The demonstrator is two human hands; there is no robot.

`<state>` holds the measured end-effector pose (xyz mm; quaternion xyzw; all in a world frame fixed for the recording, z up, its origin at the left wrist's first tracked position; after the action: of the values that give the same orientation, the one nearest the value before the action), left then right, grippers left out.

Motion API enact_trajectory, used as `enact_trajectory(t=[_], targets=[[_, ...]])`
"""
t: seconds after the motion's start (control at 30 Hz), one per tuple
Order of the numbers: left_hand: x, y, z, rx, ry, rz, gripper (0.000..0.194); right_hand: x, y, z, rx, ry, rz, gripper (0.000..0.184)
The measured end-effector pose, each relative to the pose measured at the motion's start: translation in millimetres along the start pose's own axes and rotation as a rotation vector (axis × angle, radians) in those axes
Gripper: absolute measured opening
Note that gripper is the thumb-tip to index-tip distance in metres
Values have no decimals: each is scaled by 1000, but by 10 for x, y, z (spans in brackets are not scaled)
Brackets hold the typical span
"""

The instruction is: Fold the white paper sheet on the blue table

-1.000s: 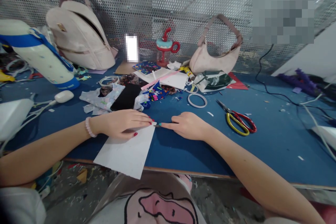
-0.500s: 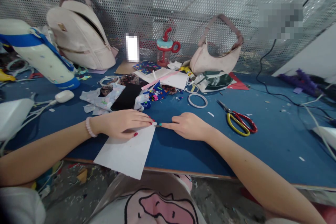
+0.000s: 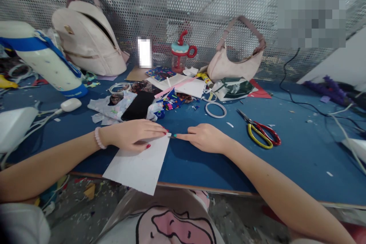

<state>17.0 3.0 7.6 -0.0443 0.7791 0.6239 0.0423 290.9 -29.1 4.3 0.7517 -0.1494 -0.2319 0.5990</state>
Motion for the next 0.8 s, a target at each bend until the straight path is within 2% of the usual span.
enact_trajectory(t=[0.43, 0.8], targets=[[-1, -6, 18, 21, 32, 29, 55, 9, -2, 3, 3, 15, 9, 44], [1, -14, 25, 21, 18, 6, 55, 1, -6, 9, 34, 6, 6, 43]])
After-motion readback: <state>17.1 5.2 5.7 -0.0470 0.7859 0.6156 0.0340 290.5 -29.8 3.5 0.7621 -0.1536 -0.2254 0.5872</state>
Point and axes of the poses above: each hand's wrist, its own x-axis away from the middle knuckle, its own y-axis out of the back of the hand, z = x × y, the point moved 2 cm from there along -x, towards the middle knuckle, and after that the axes turned 8 degrees about -y, right-handed, at the moved point
